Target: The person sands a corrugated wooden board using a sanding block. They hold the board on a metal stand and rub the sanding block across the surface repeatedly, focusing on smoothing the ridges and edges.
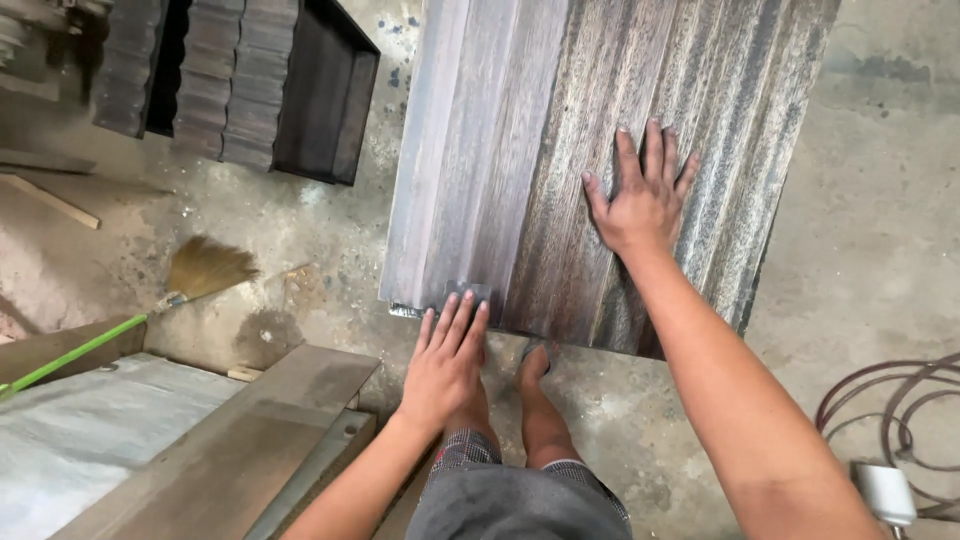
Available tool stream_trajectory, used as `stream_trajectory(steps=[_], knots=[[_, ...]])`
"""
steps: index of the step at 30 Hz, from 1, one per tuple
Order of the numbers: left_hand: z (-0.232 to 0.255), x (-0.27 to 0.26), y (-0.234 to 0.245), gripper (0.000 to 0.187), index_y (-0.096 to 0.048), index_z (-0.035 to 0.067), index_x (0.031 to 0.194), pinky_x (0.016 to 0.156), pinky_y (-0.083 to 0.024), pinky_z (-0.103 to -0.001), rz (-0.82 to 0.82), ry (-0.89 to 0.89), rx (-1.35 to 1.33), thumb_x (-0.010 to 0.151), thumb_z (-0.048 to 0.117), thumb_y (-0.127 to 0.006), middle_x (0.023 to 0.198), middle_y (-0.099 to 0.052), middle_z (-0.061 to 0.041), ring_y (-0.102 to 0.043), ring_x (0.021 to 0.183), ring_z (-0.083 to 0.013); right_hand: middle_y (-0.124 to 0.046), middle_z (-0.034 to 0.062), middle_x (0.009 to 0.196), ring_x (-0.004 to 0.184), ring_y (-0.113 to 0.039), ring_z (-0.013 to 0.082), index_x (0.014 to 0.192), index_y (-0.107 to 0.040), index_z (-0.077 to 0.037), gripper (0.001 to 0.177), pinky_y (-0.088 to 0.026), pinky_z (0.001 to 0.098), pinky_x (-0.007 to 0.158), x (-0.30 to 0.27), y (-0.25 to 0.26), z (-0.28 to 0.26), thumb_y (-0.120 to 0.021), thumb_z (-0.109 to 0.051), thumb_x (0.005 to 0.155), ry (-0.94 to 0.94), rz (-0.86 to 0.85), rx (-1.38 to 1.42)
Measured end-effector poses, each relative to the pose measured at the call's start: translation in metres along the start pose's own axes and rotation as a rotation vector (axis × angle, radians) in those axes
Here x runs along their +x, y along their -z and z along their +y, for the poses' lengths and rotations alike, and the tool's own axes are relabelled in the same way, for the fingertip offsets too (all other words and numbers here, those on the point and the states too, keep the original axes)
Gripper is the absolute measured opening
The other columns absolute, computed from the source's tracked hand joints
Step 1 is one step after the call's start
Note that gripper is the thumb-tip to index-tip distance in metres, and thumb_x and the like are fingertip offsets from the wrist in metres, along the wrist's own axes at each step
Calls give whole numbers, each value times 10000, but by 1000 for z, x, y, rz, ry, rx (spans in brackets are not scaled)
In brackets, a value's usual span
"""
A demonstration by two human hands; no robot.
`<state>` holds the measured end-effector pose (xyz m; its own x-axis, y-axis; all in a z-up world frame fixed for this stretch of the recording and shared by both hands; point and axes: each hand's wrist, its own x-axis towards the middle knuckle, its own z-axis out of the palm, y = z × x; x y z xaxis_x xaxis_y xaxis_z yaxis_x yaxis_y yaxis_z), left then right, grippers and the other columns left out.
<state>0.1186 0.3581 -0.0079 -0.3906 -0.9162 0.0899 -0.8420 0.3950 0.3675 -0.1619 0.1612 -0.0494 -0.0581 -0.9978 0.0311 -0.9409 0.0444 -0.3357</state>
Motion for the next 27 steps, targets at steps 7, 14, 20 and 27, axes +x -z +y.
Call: stream_trajectory(steps=[7,14,20,27], knots=[[-39,77,-27,632,-388,160,1598,1197,-280,-557,-155,-14,125,998,321,-508,1658,-356,-127,-332,1523,-343,-252,145,1684,1558,-201,348,1569,-418,-230,702,13,616,1229,4,13,-6,-386,-668,1022,-69,-124,-39],[-67,292,15,574,-82,114,1647,1293,31,-438,-424,-22,152,1128,307,-236,1712,8,-79,60,1564,-259,0,75,1706,1568,11,278,1619,-203,-275,827,109,555,1222,12,13,-7,-172,-765,953,-114,-258,-72],[-149,455,-58,354,-620,18,1202,941,-420,-583,-26,-199,117,1092,305,-443,1155,-688,-256,-614,1059,-471,-182,152,1688,1556,-145,347,1591,-320,-271,724,18,583,1229,6,9,-5,-370,-674,991,-51,-105,-13],[-116,393,-32,442,-501,35,1442,1098,-335,-543,-20,-176,104,1075,277,-462,1444,-528,-242,-474,1287,-459,-175,153,1690,1558,-140,353,1595,-344,-240,745,19,600,1222,7,12,-7,-359,-680,994,-35,-101,1]])
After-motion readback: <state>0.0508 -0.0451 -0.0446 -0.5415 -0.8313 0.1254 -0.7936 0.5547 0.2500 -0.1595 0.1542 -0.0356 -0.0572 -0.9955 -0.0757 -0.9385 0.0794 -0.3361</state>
